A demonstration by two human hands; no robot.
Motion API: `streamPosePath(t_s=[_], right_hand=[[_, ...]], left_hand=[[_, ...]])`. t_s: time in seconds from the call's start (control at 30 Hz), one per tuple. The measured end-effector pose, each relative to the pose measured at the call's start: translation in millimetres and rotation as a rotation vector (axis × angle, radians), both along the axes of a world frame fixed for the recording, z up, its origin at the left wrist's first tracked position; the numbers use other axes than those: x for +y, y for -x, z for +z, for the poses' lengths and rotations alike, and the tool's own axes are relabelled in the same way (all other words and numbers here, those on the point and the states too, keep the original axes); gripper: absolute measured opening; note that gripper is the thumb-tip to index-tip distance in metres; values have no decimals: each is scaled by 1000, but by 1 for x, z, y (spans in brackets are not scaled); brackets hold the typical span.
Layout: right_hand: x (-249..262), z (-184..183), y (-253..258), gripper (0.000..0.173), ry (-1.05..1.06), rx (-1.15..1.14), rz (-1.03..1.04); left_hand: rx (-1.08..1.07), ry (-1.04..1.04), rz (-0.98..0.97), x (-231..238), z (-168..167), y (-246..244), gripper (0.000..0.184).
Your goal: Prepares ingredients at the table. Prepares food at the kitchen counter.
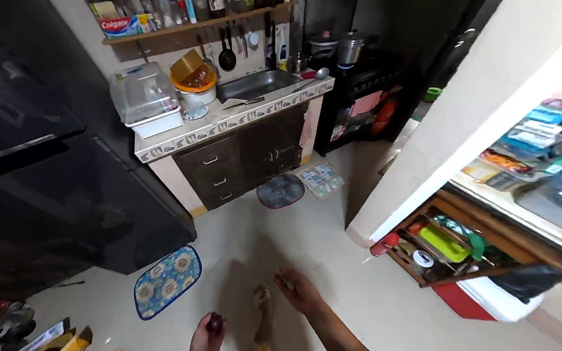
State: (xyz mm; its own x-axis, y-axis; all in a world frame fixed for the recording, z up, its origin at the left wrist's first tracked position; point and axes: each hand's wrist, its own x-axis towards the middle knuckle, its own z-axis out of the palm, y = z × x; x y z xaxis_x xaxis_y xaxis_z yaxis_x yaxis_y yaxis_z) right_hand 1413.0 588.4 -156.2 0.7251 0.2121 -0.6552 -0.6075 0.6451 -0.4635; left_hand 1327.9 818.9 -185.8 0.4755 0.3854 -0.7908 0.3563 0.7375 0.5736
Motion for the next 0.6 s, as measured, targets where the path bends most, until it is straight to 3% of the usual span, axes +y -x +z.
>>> streamPosePath(t_s=[0.1, 0.27, 0.4, 0.6], right_hand=[[11, 1, -71, 17, 48, -4, 13], [30, 1, -180, 25, 93, -21, 4], [39, 13, -263, 23, 157, 41, -9], [47, 20, -392, 26, 268, 10, 51]], left_hand=[[-27, 19, -16, 10, -1, -84, 29], [-184, -84, -195, 32, 6, -237, 10], [-239, -217, -403, 36, 24, -362, 29], [-266, -254, -488, 29, 48, -491, 32]])
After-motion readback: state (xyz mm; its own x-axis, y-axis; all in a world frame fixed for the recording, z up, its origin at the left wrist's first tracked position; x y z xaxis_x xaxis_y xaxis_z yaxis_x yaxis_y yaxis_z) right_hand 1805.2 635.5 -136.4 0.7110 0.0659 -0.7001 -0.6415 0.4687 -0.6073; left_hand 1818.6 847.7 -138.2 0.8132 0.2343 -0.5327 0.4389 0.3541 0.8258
